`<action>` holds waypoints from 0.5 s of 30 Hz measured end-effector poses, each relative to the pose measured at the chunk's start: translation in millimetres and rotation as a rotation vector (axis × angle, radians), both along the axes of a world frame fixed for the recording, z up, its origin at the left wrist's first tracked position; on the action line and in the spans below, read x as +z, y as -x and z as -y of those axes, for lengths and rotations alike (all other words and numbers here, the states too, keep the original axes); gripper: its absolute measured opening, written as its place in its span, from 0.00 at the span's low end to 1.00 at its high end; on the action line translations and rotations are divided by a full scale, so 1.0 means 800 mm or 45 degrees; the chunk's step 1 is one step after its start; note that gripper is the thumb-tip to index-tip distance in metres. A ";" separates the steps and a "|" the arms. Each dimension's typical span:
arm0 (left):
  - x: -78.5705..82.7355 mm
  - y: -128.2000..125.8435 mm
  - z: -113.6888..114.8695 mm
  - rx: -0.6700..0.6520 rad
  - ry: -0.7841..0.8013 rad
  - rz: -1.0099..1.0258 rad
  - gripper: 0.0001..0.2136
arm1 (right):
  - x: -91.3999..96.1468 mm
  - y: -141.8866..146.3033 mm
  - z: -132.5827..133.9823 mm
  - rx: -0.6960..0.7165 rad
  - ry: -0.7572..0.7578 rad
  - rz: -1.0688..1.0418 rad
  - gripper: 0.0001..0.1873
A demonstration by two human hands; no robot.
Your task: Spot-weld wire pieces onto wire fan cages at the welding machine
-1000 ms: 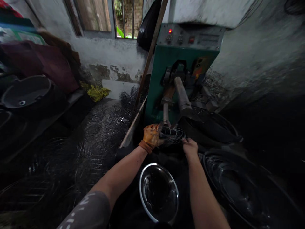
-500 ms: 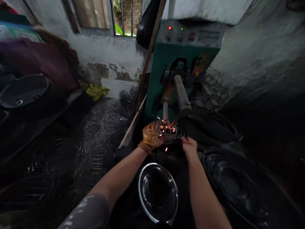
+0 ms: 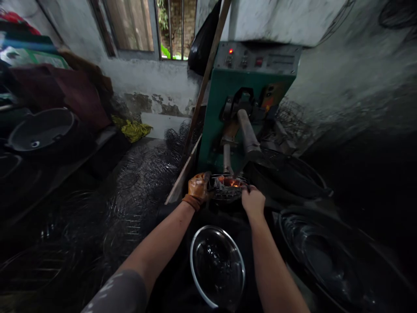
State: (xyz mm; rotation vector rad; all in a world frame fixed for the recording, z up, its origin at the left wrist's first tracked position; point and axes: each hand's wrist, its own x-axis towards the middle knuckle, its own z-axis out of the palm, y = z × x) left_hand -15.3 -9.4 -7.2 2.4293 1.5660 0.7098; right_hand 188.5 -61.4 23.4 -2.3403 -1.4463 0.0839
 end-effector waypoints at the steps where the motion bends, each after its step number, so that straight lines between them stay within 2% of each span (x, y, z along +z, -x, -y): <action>1: -0.002 0.000 0.000 -0.007 -0.008 -0.001 0.37 | -0.003 -0.004 0.000 0.003 -0.013 0.002 0.19; 5: -0.007 -0.003 -0.002 0.006 -0.011 0.000 0.37 | -0.010 -0.013 -0.001 0.021 -0.062 -0.019 0.18; 10: 0.001 -0.004 0.001 -0.002 0.017 0.040 0.36 | -0.019 -0.017 -0.004 -0.003 -0.124 -0.095 0.18; 15: 0.007 -0.010 0.003 -0.088 -0.110 0.112 0.40 | -0.036 -0.035 -0.007 -0.025 -0.224 -0.257 0.18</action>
